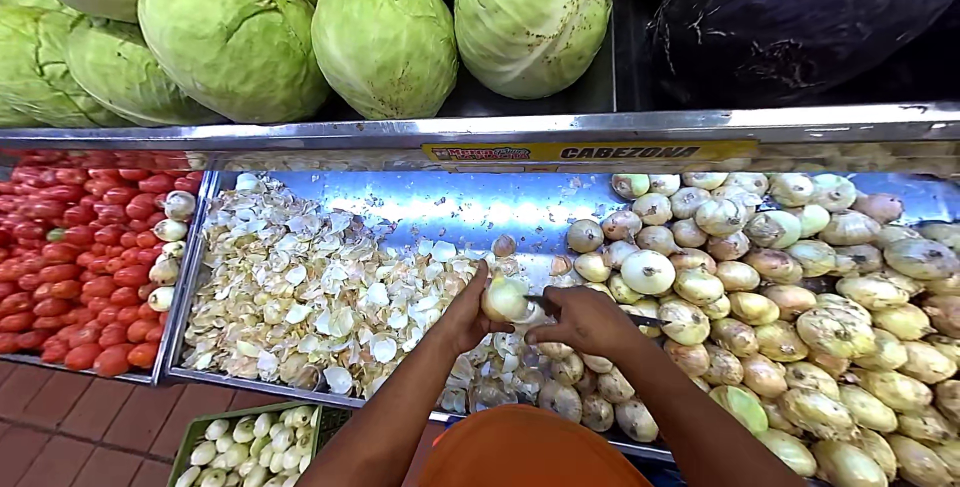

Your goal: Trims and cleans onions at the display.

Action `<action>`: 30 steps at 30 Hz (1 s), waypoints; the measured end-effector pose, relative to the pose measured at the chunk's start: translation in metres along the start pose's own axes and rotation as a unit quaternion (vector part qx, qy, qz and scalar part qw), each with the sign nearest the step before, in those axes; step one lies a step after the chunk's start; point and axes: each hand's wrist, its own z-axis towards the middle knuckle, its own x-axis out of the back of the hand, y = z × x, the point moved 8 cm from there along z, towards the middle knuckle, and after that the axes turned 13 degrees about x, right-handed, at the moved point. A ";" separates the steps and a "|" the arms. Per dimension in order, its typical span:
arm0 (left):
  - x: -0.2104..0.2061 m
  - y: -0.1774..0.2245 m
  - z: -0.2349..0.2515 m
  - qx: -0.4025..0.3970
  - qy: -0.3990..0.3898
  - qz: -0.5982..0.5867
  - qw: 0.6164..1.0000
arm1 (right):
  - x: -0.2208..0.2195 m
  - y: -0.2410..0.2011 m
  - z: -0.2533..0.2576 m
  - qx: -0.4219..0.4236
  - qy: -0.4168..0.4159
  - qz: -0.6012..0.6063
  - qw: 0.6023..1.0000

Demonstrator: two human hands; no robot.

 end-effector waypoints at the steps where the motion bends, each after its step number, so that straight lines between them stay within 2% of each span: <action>1: -0.001 -0.002 -0.001 0.000 0.006 0.007 1.000 | 0.003 0.006 0.001 -0.012 0.018 0.000 1.000; 6: -0.007 -0.008 -0.001 -0.010 0.043 -0.006 0.999 | -0.006 0.004 0.007 -0.004 -0.002 -0.043 0.999; 10: 0.002 -0.012 -0.001 -0.001 0.133 -0.075 0.988 | -0.016 -0.016 0.006 0.070 0.020 -0.163 0.984; 13: 0.011 -0.008 0.000 -0.005 0.160 -0.108 0.981 | -0.041 -0.026 0.004 0.099 -0.011 -0.187 0.977; 15: 0.012 -0.002 -0.003 -0.007 0.142 -0.070 0.987 | -0.051 -0.020 0.001 0.060 -0.081 -0.159 0.982; 17: 0.008 0.005 -0.007 -0.008 0.122 0.009 0.992 | -0.040 -0.013 -0.002 0.012 -0.115 -0.116 0.987; 19: 0.004 0.006 -0.012 -0.005 0.114 0.079 0.990 | -0.023 -0.013 -0.006 -0.007 -0.091 -0.086 0.992; 22: -0.001 0.004 -0.013 -0.007 0.106 0.119 0.987 | -0.010 -0.007 -0.003 -0.034 -0.049 -0.096 0.994; 26: -0.003 0.002 -0.012 -0.032 0.122 0.125 0.984 | -0.017 -0.002 0.002 -0.052 -0.080 -0.113 0.989; 30: -0.004 -0.001 -0.012 -0.047 0.144 0.136 0.979 | -0.028 0.000 0.007 -0.018 -0.102 -0.121 0.987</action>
